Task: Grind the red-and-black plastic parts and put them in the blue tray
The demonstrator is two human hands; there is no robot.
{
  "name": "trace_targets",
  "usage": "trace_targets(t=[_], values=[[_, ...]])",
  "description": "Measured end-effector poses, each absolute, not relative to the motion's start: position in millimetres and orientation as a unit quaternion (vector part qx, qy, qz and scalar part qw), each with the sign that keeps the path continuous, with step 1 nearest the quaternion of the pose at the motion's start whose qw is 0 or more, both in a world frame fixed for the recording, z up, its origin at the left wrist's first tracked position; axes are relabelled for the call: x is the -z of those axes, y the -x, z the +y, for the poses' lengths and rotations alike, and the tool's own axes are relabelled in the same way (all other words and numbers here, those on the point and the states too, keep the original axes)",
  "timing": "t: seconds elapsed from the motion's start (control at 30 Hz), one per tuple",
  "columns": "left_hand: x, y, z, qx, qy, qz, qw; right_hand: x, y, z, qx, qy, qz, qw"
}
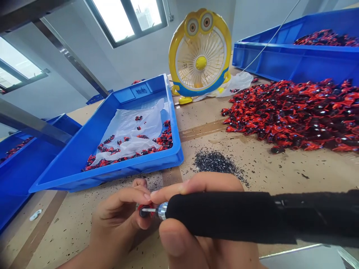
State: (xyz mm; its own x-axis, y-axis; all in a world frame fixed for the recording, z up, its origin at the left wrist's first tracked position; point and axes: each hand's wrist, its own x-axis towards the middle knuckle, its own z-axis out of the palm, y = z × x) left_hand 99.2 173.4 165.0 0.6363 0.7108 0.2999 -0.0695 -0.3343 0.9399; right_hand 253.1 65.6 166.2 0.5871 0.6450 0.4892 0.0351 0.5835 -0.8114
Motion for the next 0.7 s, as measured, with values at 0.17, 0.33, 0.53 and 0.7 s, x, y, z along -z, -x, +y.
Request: trace_targets(t=[0.17,0.33,0.53,0.7], values=[[-166,-100,174,-0.355,-0.722,0.223,0.55,-165,-259,63,-0.249,0.393,-0.424,0.777],[-165,-102,173,-0.358,-0.705,0.233,0.566,-163,-265,64,-0.257,0.389,-0.44,0.767],[-169,-100,169,-0.347,-0.697,0.256,0.573,-164,-264,66,-0.122,0.476,-0.407,0.77],[-168,-102,169,-0.358,-0.694,0.254,0.57,-159,-271,58,-0.021,0.537,-0.391,0.747]])
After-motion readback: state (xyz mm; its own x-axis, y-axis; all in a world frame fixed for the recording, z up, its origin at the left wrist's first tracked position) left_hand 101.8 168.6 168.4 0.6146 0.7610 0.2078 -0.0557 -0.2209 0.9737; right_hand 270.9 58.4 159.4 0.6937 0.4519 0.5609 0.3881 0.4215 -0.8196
